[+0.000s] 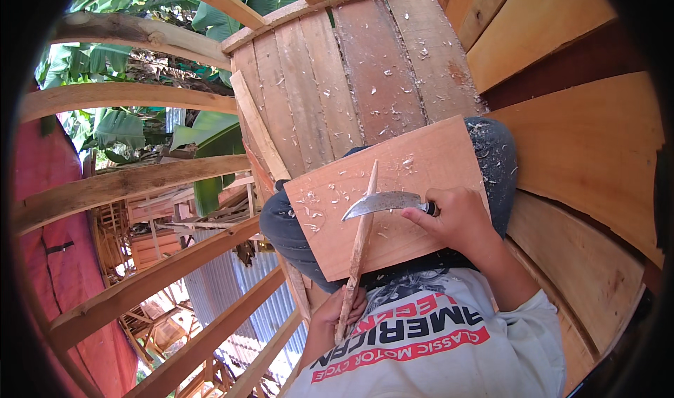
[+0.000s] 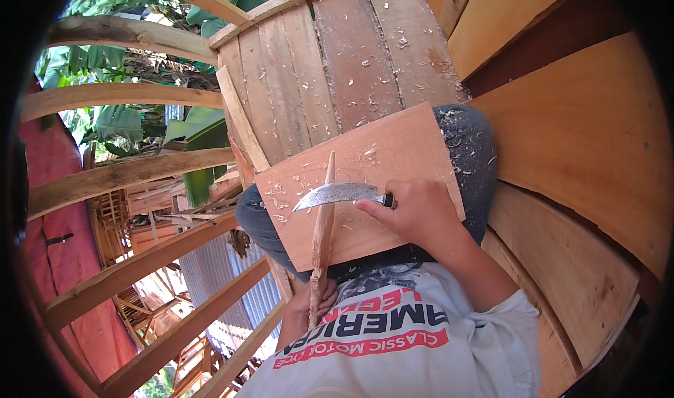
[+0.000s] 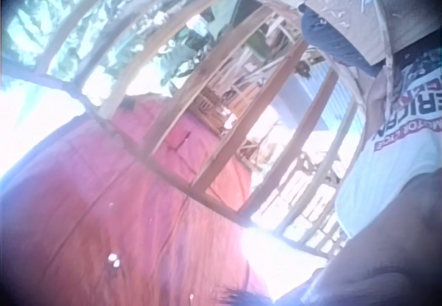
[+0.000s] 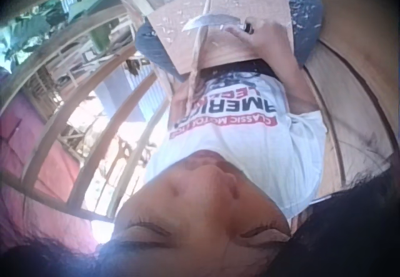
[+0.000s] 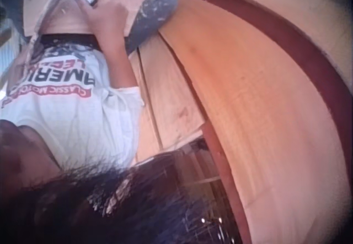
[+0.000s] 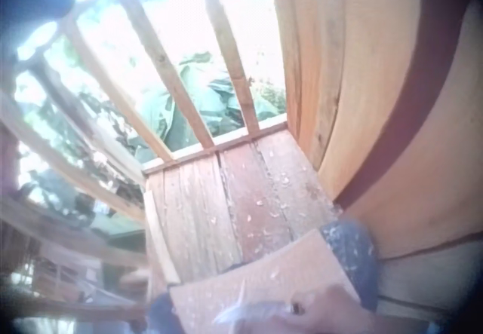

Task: The person sits on a wooden floor and uses a curved knife to carve a long, thin piece of wood. They hold the wood in their left hand and shave off thin strips with the knife in their right hand, creating a pile of wood shavings on the floor.

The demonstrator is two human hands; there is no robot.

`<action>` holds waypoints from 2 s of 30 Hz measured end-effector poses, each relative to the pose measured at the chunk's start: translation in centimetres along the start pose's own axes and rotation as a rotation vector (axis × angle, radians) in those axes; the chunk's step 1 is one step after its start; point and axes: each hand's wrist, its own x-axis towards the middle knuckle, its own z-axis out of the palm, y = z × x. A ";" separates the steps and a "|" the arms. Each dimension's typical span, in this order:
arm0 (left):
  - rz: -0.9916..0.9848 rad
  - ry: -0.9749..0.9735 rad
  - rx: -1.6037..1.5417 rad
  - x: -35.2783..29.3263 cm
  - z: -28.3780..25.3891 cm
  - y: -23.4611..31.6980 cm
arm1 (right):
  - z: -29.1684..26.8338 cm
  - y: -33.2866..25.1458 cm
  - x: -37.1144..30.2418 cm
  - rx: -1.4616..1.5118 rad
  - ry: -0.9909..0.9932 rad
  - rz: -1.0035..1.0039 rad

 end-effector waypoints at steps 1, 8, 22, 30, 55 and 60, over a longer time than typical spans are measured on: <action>-0.008 0.003 -0.012 -0.1 0.0 0.0 | 0.1 0.1 -0.1 0.013 -0.004 -0.014; 0.036 -0.042 -0.157 -0.4 1.0 0.4 | 0.9 1.0 -0.3 0.003 0.000 -0.071; 0.110 -0.050 -0.188 -1.2 2.5 1.7 | 0.7 0.8 0.2 -0.019 0.006 -0.060; 0.076 -0.015 0.089 -2.2 4.2 4.9 | 0.7 0.2 0.3 -0.019 -0.004 -0.054; 0.604 0.883 1.016 -0.3 14.8 9.5 | -0.7 1.1 -0.7 0.471 0.077 -0.266; 0.643 0.890 1.100 1.0 15.9 10.6 | -1.5 0.1 -1.1 0.556 0.046 -0.240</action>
